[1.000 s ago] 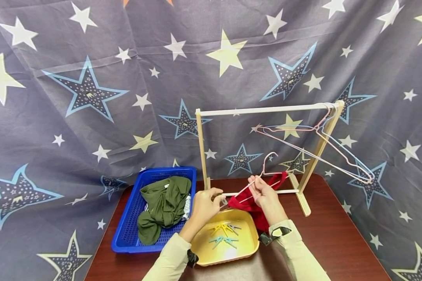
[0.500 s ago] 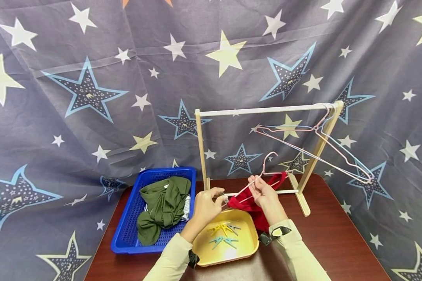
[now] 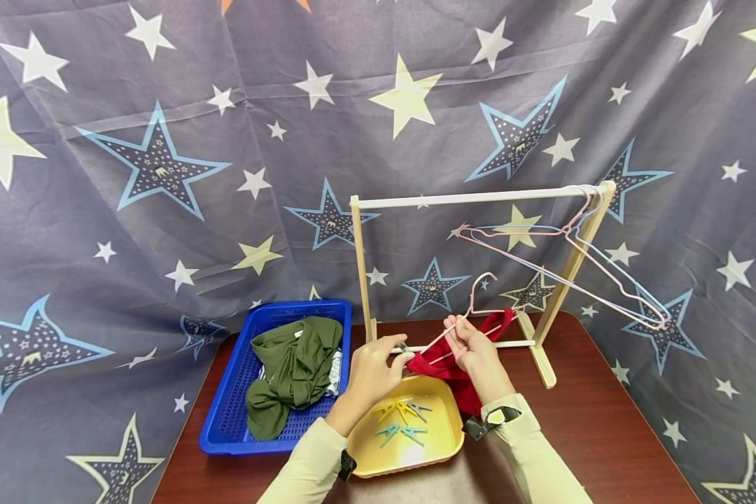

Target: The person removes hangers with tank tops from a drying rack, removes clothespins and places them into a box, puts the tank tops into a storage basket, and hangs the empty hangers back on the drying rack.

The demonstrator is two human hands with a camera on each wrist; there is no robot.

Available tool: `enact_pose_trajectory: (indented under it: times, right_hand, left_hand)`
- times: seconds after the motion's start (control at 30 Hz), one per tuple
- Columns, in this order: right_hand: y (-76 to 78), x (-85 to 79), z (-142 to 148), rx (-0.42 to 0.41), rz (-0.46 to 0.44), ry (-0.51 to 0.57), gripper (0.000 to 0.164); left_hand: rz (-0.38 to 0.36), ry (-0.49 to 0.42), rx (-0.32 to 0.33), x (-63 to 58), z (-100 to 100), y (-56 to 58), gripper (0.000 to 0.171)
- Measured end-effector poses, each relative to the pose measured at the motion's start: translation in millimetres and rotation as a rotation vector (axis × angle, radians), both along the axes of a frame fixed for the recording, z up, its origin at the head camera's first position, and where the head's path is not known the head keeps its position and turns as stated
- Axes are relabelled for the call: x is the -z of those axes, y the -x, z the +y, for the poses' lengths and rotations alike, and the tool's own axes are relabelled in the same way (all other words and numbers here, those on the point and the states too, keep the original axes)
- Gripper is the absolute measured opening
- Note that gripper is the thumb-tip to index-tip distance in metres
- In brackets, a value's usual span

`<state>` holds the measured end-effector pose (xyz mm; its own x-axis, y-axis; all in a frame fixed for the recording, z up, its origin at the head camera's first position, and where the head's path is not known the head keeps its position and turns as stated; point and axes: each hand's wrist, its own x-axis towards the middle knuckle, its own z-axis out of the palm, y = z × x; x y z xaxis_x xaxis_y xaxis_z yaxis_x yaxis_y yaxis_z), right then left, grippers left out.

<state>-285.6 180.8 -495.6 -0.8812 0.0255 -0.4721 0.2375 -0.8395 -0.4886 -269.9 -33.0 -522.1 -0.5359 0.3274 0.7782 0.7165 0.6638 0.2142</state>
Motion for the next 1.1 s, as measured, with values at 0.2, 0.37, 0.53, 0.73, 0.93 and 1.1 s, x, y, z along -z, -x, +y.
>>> enact_pose_trajectory:
  times: [0.2, 0.37, 0.53, 0.73, 0.93, 1.1]
  right_hand:
    - [31.1, 50.5, 16.4, 0.005, 0.040, 0.085, 0.019]
    - [70.5, 115.8, 37.6, -0.018, 0.112, 0.168, 0.039]
    - [68.4, 104.7, 32.5, -0.003, 0.074, 0.097, 0.045]
    - [59.0, 82.3, 29.1, -0.014, 0.096, 0.119, 0.040]
    - [44.1, 45.7, 17.8, -0.013, 0.087, 0.073, 0.025]
    - [19.8, -0.3, 3.4, -0.008, 0.041, -0.031, 0.027]
  left_hand:
    - [0.054, 0.044, 0.031, 3.1, 2.8, -0.3, 0.035]
    - [0.089, 0.084, 0.075, 6.3, 7.2, -2.1, 0.035]
    - [0.141, 0.181, 0.112, 8.9, 11.9, -5.3, 0.033]
    - [0.168, 0.305, 0.183, 17.6, 17.6, -10.9, 0.038]
    - [0.224, 0.435, 0.261, 28.8, 20.3, -18.5, 0.030]
    - [0.301, 0.569, 0.271, 40.5, 22.0, -24.4, 0.028]
